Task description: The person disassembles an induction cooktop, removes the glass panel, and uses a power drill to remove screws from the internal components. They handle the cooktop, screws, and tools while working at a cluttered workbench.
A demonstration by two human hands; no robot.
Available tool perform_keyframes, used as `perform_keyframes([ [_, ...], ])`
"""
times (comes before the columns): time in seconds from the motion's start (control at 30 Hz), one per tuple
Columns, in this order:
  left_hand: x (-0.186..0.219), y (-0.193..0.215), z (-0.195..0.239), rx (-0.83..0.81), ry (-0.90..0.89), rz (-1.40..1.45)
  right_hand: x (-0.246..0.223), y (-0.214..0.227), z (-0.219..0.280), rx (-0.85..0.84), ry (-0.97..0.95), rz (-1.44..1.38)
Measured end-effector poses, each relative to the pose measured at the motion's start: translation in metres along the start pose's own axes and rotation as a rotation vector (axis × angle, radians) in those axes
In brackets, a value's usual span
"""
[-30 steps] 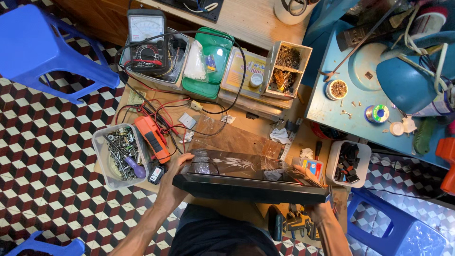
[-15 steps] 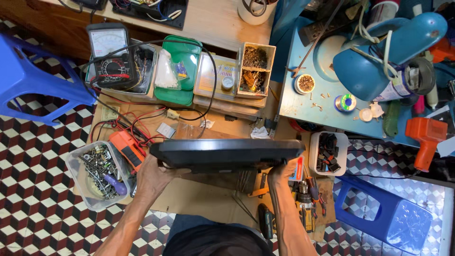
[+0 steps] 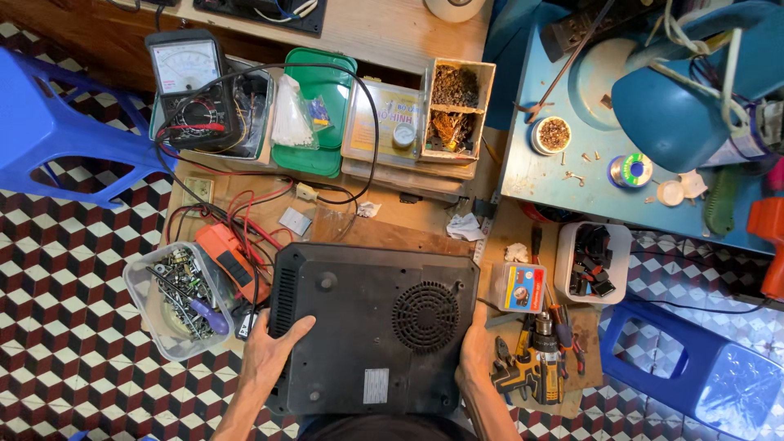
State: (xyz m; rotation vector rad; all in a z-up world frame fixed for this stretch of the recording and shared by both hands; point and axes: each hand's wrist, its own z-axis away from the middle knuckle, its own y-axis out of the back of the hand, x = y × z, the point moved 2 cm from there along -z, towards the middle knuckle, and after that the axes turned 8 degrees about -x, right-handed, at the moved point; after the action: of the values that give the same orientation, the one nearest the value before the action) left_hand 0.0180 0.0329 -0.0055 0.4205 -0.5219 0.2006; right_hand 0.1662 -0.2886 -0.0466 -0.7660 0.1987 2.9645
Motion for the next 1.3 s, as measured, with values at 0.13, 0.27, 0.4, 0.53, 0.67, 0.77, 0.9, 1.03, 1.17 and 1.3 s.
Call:
perform_keyframes([
  [0.13, -0.031, -0.015, -0.019, -0.046, 0.103, -0.081, 0.039, 0.021, -0.018, 0.024, -0.065, -0.027],
  [0.27, -0.056, -0.024, -0.040, -0.062, 0.062, -0.059, 0.073, 0.032, -0.036, 0.029, -0.087, -0.022],
  [0.4, -0.073, -0.029, -0.059, -0.125, 0.070, -0.066, 0.076, 0.036, -0.035, 0.073, 0.004, 0.183],
  [0.53, -0.078, -0.032, -0.066, -0.139, 0.052, -0.059, 0.038, 0.032, -0.005, 0.199, 0.383, 0.653],
  [0.67, -0.081, -0.031, -0.071, -0.157, 0.114, -0.082, -0.021, -0.013, -0.011, -0.009, 0.839, 0.739],
  [0.77, -0.082, -0.035, -0.076, -0.198, 0.154, -0.034, -0.060, -0.058, -0.055, -0.192, 0.897, 0.960],
  [0.9, -0.081, -0.033, -0.072, -0.164, 0.083, -0.051, -0.077, -0.081, -0.080, -0.319, 1.056, 1.157],
  [1.03, -0.081, -0.034, -0.077, -0.167, 0.096, -0.066, -0.080, -0.085, -0.086, -0.332, 1.119, 1.224],
  [1.17, -0.102, -0.037, -0.081, -0.108, 0.106, -0.106, -0.071, -0.088, -0.093, -0.302, 1.251, 1.180],
  [1.3, -0.123, -0.040, -0.097, -0.092, 0.078, -0.097, -0.072, -0.084, -0.095, -0.301, 1.350, 1.138],
])
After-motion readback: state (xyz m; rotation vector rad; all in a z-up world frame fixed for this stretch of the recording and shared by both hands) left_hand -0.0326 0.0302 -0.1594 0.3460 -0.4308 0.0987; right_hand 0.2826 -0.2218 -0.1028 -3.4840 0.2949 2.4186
